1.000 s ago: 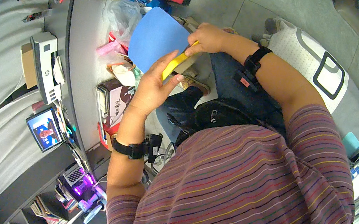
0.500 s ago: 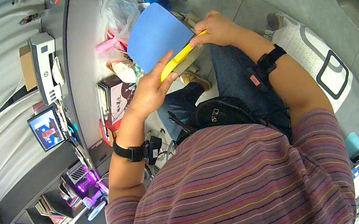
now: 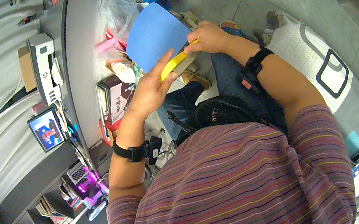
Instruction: The person assembles a small blue and yellow plastic chair by hand. They attach the yellow frame to the blue seat, then install the legs and cross-braces, tightening each connection. The chair is flipped and inspected, then placed on the floor.
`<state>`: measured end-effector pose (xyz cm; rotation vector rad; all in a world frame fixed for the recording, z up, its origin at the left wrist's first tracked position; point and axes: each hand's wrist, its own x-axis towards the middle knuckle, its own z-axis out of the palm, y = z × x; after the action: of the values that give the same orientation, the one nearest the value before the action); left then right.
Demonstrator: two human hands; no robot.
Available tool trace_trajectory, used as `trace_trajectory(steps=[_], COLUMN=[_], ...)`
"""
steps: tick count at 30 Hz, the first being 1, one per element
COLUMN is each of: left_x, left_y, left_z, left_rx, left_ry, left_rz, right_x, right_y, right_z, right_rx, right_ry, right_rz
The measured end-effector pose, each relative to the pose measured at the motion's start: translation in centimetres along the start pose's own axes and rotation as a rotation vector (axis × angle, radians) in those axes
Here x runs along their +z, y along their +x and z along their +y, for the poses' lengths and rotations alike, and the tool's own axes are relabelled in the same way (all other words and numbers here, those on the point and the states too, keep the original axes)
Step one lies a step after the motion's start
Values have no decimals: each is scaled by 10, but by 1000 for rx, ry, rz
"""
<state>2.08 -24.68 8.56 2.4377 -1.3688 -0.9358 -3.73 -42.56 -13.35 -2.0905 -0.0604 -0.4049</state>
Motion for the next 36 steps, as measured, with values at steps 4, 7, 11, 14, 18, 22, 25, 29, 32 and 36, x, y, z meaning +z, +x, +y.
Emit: trace_trajectory(steps=[4, 7, 11, 14, 18, 22, 25, 29, 32, 36], left_x=[-3, -6, -8, -7, -6, -4, -3, -5, -6, -7], left_y=[2, 13, 29, 31, 28, 29, 33, 36, 38, 37], left_z=[-1, -3, -6, -4, 1, 4, 3, 4, 7, 10], left_rx=[37, 145, 400, 388, 322, 259, 193, 124, 157, 62], left_ry=[-26, -76, -141, 10, 84, 39, 39, 118, 135, 170], left_rz=[-25, -45, -127, -99, -74, -79, -105, -124, -102, -160], right_x=[4, 2, -2, -5, -14, -26, -32, -35, -36, -30], right_y=[-1, 1, 1, 3, 7, 7, 4, 6, 11, 21], right_z=[0, 0, 0, -2, -5, -2, 5, 15, 17, 9], right_rx=[41, 73, 92, 78, 133, 199, 88, 67, 38, -18], right_ry=[56, 132, 125, 168, 287, 398, 466, 595, 534, 311], right_rz=[-45, -80, -103, -107, -284, -510, -546, -540, -607, -615])
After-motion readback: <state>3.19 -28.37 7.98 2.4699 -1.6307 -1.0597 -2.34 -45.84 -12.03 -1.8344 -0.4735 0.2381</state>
